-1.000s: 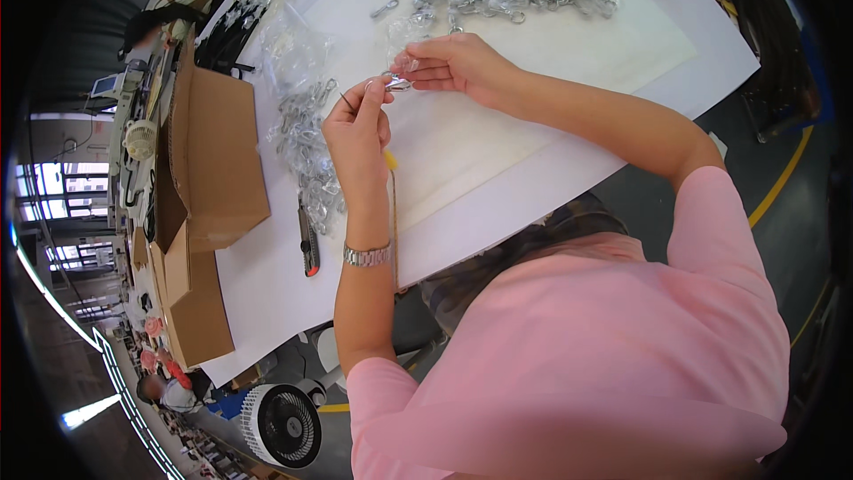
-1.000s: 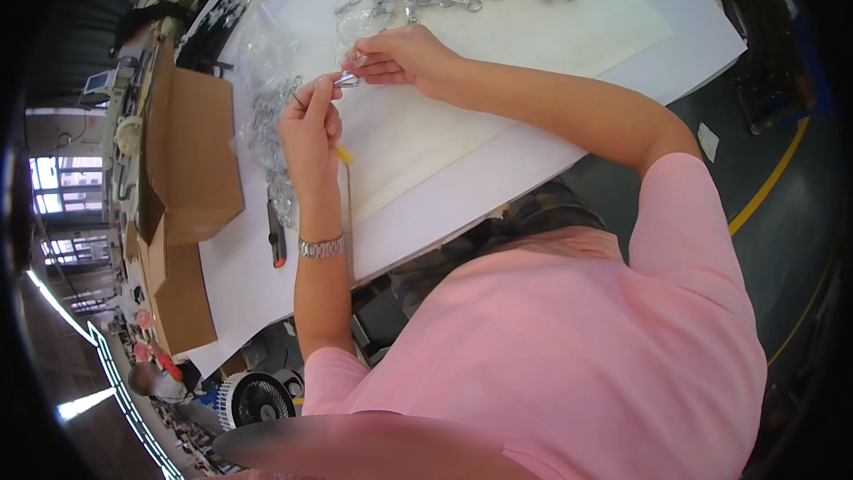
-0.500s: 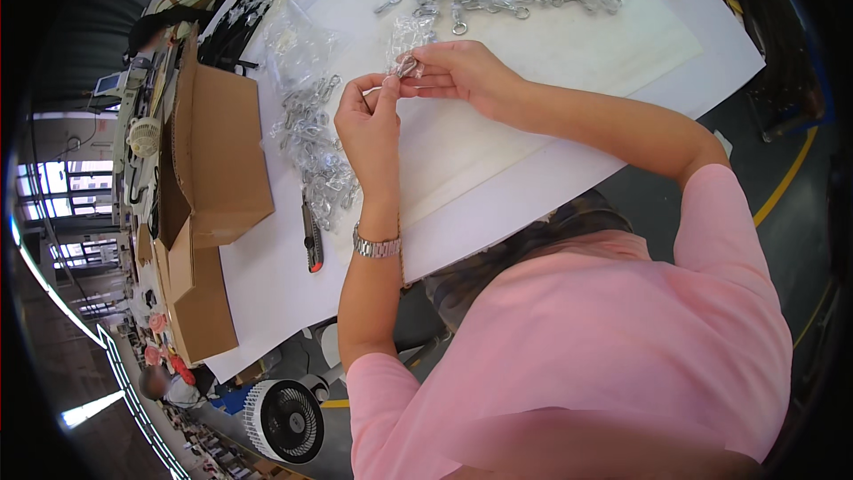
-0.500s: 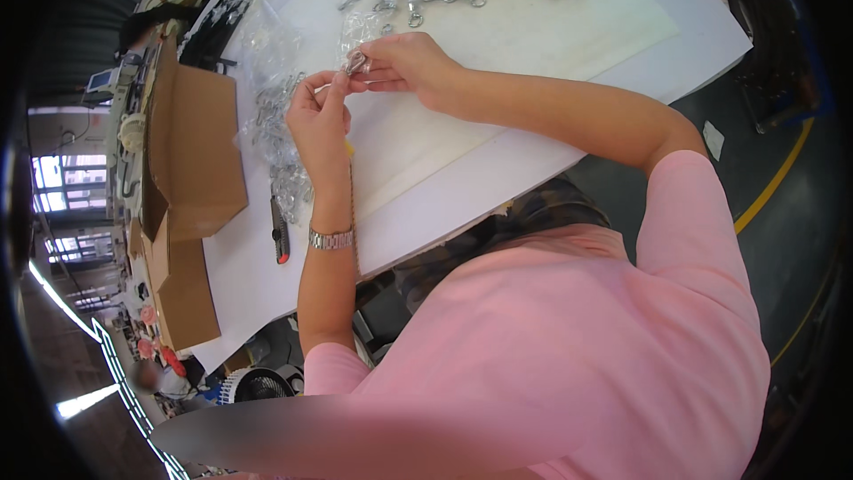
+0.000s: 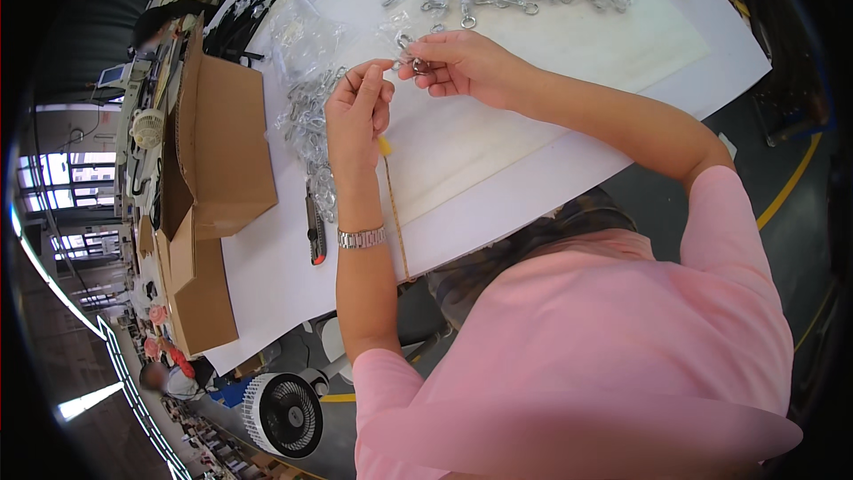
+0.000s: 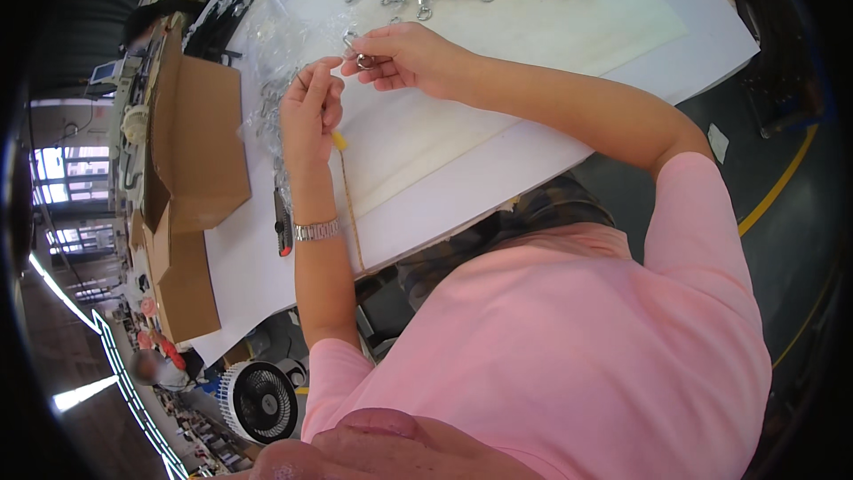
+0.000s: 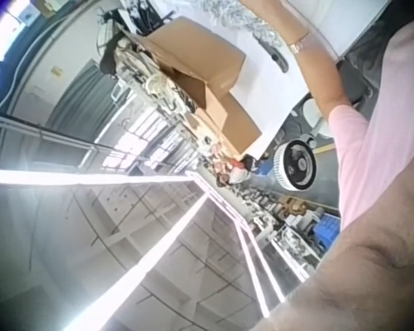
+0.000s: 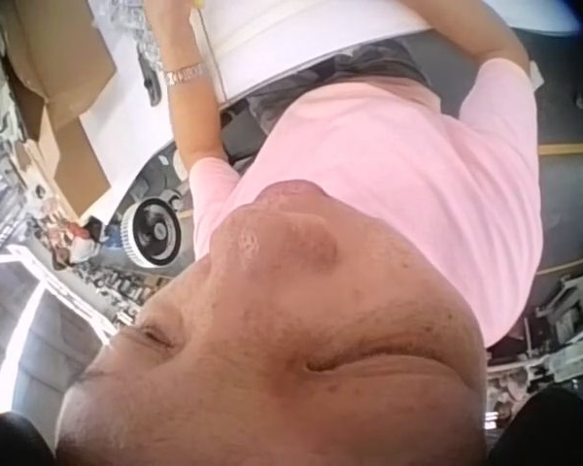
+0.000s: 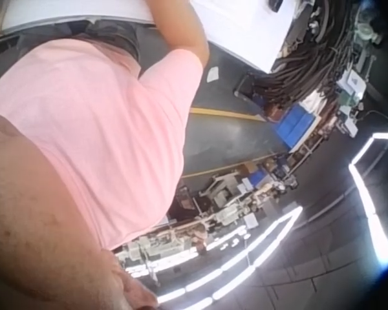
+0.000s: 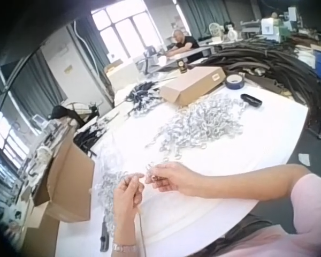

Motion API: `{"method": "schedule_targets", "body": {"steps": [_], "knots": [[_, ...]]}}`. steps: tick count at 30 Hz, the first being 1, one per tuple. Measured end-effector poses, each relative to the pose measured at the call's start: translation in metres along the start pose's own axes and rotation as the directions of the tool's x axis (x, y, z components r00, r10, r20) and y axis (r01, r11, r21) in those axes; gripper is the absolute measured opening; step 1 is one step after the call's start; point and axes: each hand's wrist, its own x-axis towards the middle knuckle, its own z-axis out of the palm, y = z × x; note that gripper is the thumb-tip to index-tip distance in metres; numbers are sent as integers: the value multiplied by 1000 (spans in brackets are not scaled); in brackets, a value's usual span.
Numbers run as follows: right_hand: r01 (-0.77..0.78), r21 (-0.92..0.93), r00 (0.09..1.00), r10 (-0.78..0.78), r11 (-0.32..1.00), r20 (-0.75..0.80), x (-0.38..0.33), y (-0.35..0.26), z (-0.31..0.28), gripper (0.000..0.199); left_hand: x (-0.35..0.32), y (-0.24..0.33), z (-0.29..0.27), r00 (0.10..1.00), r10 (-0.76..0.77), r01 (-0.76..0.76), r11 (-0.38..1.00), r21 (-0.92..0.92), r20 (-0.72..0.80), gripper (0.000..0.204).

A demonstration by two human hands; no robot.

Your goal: Attaching metal swivel clips to strings in a workshop environment.

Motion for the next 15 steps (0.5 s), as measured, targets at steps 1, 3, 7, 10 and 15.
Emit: {"method": "schedule_targets", "body": {"steps": [1, 3, 7, 10, 15], "knots": [[0, 0, 1000, 0, 1000, -1, 1, 1, -2, 24, 0, 0, 1, 1000, 0, 0, 1000, 0, 0, 22], [-134, -69, 977, 143, 989, 158, 2, 3, -3, 22, -1, 0, 3, 985, -78, 99, 986, -135, 155, 20], [-215, -152, 956, 240, 965, 171, 1, -7, -2, 22, -5, 2, 4, 996, -45, 45, 999, 11, 76, 19], [-182, -335, 965, 234, 924, 120, 0, -13, 0, 23, -7, 1, 14, 997, 68, -60, 981, 183, -37, 15], [-286, -187, 921, 323, 940, 218, 1, -19, -5, 27, -7, 0, 14, 991, 135, -133, 985, 106, -13, 13]]}}
